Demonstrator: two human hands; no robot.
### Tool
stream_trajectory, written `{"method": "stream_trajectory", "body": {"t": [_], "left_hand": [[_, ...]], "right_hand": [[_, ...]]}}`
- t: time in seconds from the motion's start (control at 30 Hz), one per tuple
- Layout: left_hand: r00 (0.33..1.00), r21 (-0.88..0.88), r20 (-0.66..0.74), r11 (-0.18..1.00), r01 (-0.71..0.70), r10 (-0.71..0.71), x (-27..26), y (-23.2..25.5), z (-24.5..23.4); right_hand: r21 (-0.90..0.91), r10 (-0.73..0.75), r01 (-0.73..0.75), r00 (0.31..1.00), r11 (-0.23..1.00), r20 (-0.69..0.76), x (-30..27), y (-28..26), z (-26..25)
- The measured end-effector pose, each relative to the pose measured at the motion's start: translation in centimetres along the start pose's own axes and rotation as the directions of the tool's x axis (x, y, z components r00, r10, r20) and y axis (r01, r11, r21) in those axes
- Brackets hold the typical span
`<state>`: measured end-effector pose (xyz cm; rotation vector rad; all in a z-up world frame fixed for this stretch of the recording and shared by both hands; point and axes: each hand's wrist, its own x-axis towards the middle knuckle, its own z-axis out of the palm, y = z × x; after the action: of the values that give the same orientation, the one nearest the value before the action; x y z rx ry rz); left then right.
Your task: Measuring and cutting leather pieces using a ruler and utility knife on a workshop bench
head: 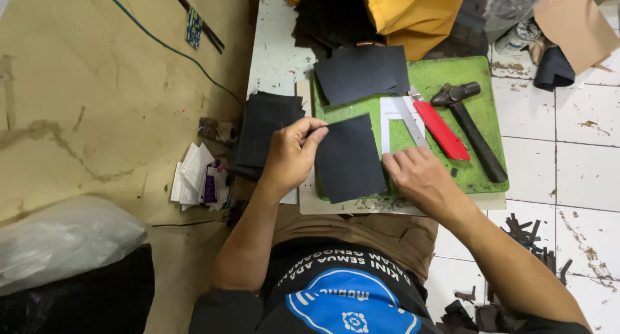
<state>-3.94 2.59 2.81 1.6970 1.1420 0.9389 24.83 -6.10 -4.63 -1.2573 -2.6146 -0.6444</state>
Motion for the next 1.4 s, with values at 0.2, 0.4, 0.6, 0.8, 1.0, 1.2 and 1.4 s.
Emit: {"method": "stream_trajectory", "body": {"t": [0.2, 0.4, 0.6, 0.8, 1.0, 1.2, 1.4], "left_hand": [[0.998, -0.104, 0.065, 0.994, -0.011, 0.018, -0.6, -1.9, 0.5], [0.698, 0.363, -0.020, 0.656, -0.662, 0.716, -3.1, 0.7, 0.7], [0.710, 0.374, 0.173, 0.622, -0.688, 0.682, -9.1, -5.8, 4.2], [0.749, 0.393, 0.197, 0.649, -0.651, 0.632, -9.8, -6.5, 4.0], [0.832, 0.414, 0.358, 0.726, -0.549, 0.424, -9.4, -3.6, 0.4], [0.848, 0.447, 0.364, 0.726, -0.523, 0.387, -9.3, -3.5, -0.1], [0.839, 0.432, 0.372, 0.725, -0.536, 0.398, -9.0, -3.1, 0.1]], "right_hand": [[0.086, 0.064, -0.063, 0.998, 0.994, -0.004, 1.2, 0.3, -3.2], [-0.008, 0.015, -0.015, 0.998, 1.000, 0.062, -0.2, 0.1, -0.3], [-0.028, 0.030, -0.028, 0.999, 0.999, 0.043, 1.4, 1.9, -1.1], [0.402, 0.371, -0.234, 0.876, 0.885, -0.308, 3.5, 2.0, -6.0], [0.453, 0.422, -0.244, 0.838, 0.857, -0.347, 2.3, 0.0, -9.4], [0.538, 0.403, -0.233, 0.888, 0.811, -0.223, 0.2, -1.9, -9.6], [0.625, 0.525, -0.442, 0.849, 0.643, 0.060, -3.8, -3.6, -8.6]]}}
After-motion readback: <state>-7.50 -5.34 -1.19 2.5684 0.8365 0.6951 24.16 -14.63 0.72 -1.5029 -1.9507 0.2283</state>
